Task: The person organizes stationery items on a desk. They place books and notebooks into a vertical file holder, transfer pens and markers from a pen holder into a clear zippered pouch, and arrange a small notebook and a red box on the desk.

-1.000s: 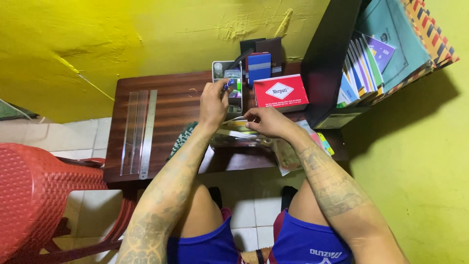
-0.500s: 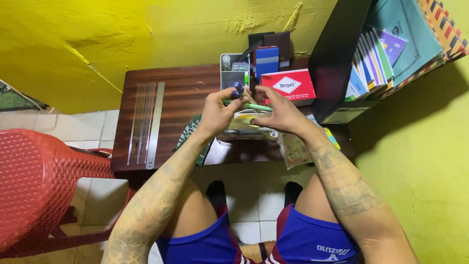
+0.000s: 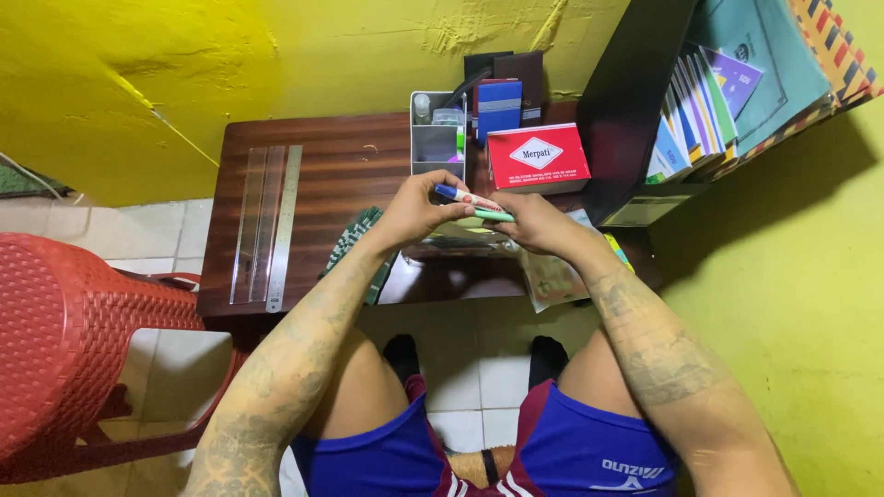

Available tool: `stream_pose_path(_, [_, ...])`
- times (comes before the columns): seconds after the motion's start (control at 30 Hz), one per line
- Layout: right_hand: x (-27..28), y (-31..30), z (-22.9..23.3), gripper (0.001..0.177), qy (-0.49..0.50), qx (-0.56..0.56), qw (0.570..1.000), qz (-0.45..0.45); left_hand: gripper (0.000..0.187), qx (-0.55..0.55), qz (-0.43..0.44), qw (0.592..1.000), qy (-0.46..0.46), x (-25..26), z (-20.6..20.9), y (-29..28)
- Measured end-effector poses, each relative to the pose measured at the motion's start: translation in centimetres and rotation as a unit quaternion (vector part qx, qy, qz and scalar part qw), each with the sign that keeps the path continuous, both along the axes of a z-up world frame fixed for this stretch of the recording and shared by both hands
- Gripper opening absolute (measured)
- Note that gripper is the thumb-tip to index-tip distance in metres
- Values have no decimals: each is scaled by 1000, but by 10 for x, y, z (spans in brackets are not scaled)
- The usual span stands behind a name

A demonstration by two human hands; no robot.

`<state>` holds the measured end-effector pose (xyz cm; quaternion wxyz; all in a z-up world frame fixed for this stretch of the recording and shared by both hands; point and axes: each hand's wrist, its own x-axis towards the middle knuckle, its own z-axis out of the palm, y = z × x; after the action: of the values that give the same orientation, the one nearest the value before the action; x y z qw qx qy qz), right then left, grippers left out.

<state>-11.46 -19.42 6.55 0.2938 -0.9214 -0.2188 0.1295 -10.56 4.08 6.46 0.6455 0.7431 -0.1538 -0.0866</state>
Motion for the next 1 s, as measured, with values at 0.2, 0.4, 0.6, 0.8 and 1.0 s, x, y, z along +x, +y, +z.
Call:
stream_pose_path(0.2, [18, -4, -21, 25, -21, -56, 998, -10, 29, 244, 6, 964, -101, 14, -18, 15])
stream_pose_path(0.4, [20, 8, -11, 35, 12, -73, 997, -2, 25, 269, -14, 959, -90, 7, -9, 28])
stream_pose_path(0.6, [22, 11, -1, 40, 51, -93, 994, 15, 24, 353, -45, 930, -94, 1, -1, 24])
stream_pose_path(0.8, [22, 11, 1, 37, 85, -91, 992, 19, 20, 432, -82, 891, -115, 11, -8, 19])
stream_pose_path(1.0, [11, 9, 17, 36, 100, -92, 991, 9, 10, 474, -78, 849, -222, 21, -26, 18])
